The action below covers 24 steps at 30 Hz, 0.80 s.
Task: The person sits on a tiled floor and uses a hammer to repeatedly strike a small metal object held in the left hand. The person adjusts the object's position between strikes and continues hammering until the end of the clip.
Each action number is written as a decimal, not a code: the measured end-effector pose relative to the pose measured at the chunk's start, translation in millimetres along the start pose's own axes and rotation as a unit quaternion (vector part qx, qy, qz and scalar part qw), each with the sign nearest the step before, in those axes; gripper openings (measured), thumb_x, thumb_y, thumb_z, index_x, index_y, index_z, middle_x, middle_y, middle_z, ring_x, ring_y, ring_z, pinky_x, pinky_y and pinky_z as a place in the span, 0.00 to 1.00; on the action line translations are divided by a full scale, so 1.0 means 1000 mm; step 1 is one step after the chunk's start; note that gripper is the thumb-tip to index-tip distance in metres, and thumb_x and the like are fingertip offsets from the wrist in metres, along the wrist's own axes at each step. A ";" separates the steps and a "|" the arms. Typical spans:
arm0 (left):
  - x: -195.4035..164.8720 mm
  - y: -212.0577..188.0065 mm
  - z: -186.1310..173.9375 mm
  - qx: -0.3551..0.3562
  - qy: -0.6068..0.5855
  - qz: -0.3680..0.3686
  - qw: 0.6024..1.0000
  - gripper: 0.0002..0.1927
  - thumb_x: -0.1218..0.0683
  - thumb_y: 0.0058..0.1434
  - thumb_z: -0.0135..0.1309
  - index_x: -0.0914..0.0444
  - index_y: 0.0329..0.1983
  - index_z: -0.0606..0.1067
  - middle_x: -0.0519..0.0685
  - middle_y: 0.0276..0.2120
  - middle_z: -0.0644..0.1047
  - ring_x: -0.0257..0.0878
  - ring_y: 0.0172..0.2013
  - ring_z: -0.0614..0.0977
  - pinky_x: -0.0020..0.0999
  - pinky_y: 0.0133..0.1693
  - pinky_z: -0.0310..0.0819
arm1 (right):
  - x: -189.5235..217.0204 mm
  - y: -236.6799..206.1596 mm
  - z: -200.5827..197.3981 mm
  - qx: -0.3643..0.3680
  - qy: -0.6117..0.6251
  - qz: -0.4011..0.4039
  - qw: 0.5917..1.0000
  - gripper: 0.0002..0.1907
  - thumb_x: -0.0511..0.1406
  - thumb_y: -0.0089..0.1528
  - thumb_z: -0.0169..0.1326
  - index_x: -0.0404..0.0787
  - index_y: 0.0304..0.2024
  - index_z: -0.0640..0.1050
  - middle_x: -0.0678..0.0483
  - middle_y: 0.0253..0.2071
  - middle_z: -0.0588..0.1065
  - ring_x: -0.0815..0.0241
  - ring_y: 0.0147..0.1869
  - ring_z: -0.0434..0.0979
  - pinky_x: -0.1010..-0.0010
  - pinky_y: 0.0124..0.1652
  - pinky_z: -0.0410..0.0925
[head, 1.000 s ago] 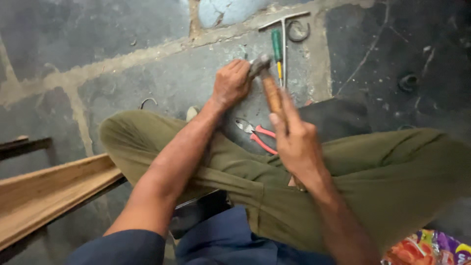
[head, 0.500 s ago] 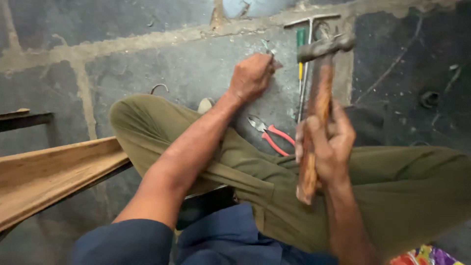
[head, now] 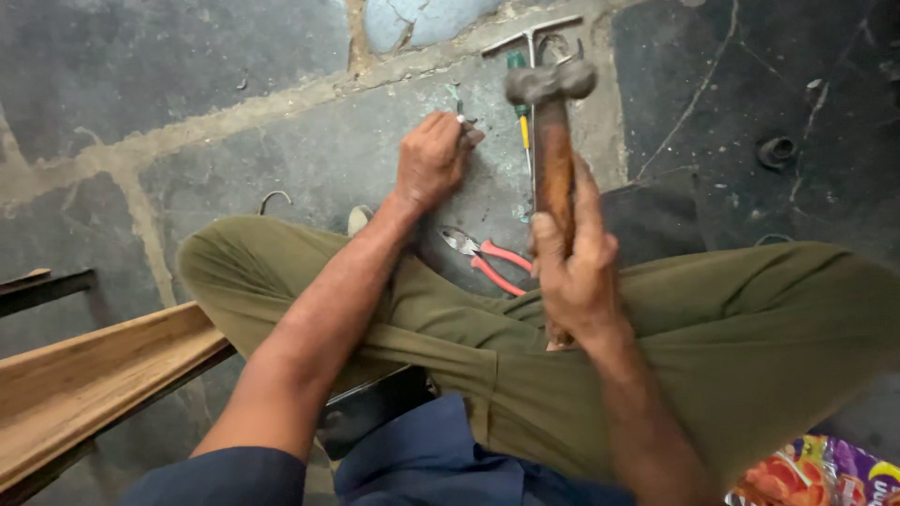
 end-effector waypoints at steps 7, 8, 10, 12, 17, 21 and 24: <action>-0.002 0.002 -0.005 0.003 0.023 0.034 0.999 0.07 0.58 0.60 0.59 0.64 0.35 0.71 0.54 0.32 0.74 0.54 0.36 0.78 0.45 0.36 0.73 | 0.018 0.008 0.011 0.053 -0.094 -0.061 0.992 0.32 0.36 0.73 0.53 0.37 0.76 0.59 0.33 0.48 0.78 0.36 0.49 0.83 0.56 0.44 0.74; -0.002 0.002 -0.004 0.002 0.024 0.036 0.999 0.08 0.58 0.60 0.59 0.64 0.35 0.71 0.54 0.32 0.74 0.53 0.36 0.78 0.45 0.36 0.73 | 0.025 0.011 0.011 0.063 -0.098 -0.046 0.992 0.32 0.36 0.72 0.53 0.37 0.75 0.60 0.34 0.44 0.79 0.37 0.46 0.83 0.57 0.42 0.74; -0.001 0.002 -0.003 -0.009 0.019 0.043 0.999 0.08 0.57 0.61 0.60 0.63 0.35 0.72 0.53 0.33 0.74 0.52 0.36 0.78 0.45 0.37 0.74 | 0.043 0.014 0.005 0.047 -0.128 -0.037 0.990 0.33 0.36 0.71 0.54 0.37 0.75 0.60 0.35 0.42 0.79 0.39 0.43 0.84 0.58 0.40 0.74; 0.001 0.001 0.000 -0.024 0.013 0.049 0.998 0.09 0.56 0.64 0.61 0.62 0.36 0.72 0.51 0.32 0.75 0.50 0.35 0.78 0.45 0.37 0.74 | 0.059 0.008 -0.001 0.012 -0.103 -0.018 0.994 0.33 0.36 0.70 0.53 0.36 0.75 0.58 0.37 0.41 0.80 0.43 0.37 0.83 0.61 0.37 0.73; 0.004 -0.002 0.002 -0.016 0.023 0.040 0.999 0.09 0.55 0.63 0.61 0.62 0.35 0.72 0.51 0.32 0.75 0.50 0.35 0.78 0.44 0.36 0.74 | 0.059 -0.014 0.000 -0.149 0.101 -0.060 0.982 0.33 0.36 0.68 0.51 0.37 0.75 0.61 0.42 0.40 0.75 0.53 0.29 0.73 0.69 0.31 0.70; 0.005 0.002 0.002 -0.012 0.038 0.037 0.999 0.11 0.55 0.64 0.61 0.63 0.34 0.70 0.52 0.31 0.73 0.51 0.35 0.78 0.44 0.37 0.74 | 0.033 0.006 0.017 0.013 -0.136 -0.108 0.985 0.32 0.35 0.73 0.51 0.37 0.77 0.59 0.31 0.58 0.73 0.45 0.44 0.84 0.62 0.41 0.74; 0.005 0.002 0.002 -0.023 0.035 0.041 0.998 0.09 0.55 0.63 0.60 0.62 0.36 0.72 0.51 0.31 0.75 0.50 0.35 0.79 0.44 0.36 0.74 | 0.040 0.011 0.015 0.040 -0.165 -0.024 0.985 0.33 0.35 0.71 0.54 0.37 0.77 0.60 0.37 0.41 0.79 0.44 0.40 0.83 0.60 0.38 0.73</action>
Point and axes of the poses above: each hand's wrist, its own y-axis towards the middle knuckle, its own z-axis out of the palm, x = y × z, the point moved 1 cm from there along y, towards the middle knuckle
